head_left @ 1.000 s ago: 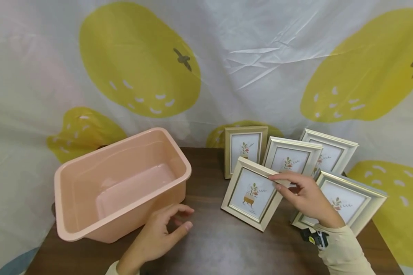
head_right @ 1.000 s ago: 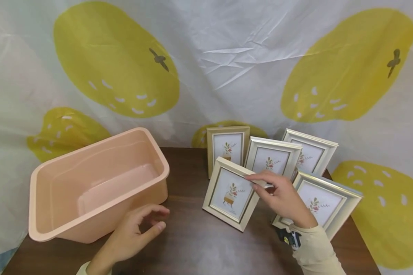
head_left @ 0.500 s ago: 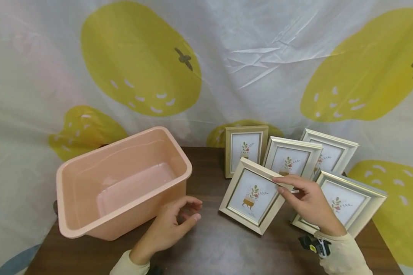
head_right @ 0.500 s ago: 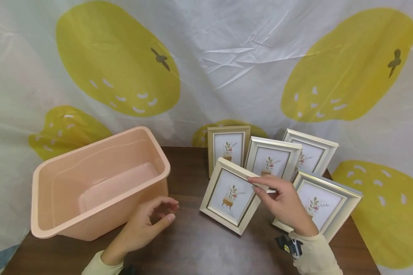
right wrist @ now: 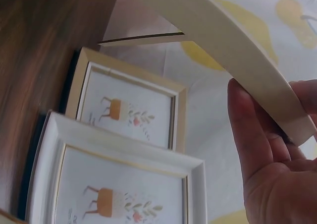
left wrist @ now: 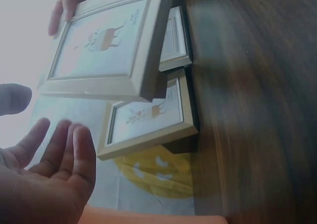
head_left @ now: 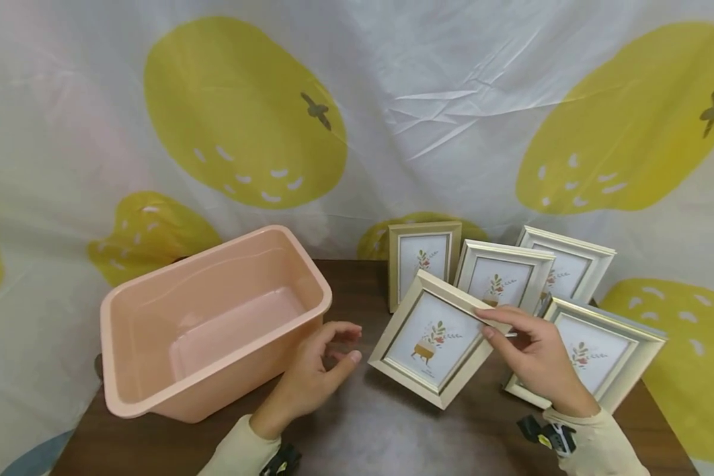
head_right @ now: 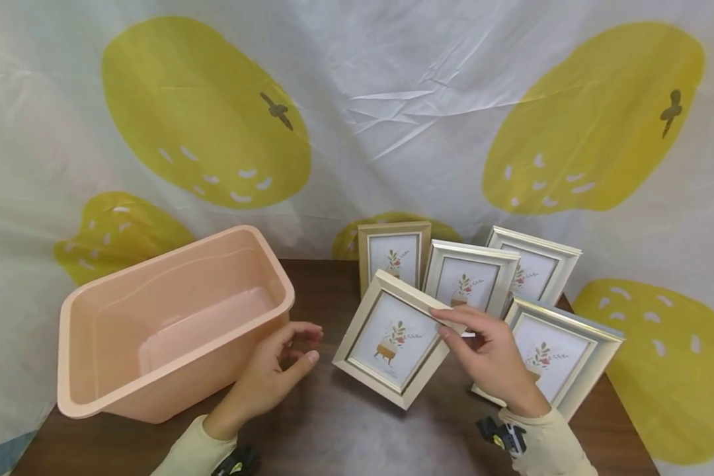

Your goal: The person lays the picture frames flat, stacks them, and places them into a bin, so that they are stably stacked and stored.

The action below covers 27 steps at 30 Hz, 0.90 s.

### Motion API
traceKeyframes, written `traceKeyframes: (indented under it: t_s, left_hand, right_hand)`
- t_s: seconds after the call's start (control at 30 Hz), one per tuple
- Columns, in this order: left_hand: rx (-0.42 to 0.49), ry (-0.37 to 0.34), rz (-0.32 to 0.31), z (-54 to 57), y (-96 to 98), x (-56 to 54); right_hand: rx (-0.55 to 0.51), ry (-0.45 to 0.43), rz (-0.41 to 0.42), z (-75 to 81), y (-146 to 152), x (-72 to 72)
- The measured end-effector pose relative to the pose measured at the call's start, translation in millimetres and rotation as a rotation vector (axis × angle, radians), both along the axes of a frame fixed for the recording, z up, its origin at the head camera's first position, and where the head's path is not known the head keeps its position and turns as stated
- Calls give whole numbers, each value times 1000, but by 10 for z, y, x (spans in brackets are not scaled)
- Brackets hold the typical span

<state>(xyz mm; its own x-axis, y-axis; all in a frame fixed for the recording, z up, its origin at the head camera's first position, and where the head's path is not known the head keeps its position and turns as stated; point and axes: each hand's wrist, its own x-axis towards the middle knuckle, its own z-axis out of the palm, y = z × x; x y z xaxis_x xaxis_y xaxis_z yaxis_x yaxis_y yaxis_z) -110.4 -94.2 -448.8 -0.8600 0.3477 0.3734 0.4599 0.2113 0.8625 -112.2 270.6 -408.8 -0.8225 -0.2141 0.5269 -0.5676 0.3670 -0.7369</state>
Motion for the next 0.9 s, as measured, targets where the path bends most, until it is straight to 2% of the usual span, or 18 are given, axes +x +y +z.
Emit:
traceKeyframes:
  t_s: [0.2, 0.3, 0.4, 0.53, 0.7, 0.9]
  left_hand:
    - [-14, 72, 33, -13, 40, -48]
    - [-12, 69, 32, -23, 45, -77]
    - [-5, 48, -1, -32, 49, -111]
    - [2, -2, -91, -34, 49, -125]
    - [8, -50, -211, -58, 46, -112]
    - [74, -100, -399, -142, 59, -145]
  right_hand:
    - [-33, 31, 21, 31, -76, 52]
    - [-86, 28, 55, 37, -98, 82]
    - [-178, 46, 132, 26, -101, 99]
    - [-266, 33, 200, -11, -97, 122]
    - [-312, -17, 256, -60, -100, 162]
    - [-407, -47, 346, -93, -91, 176]
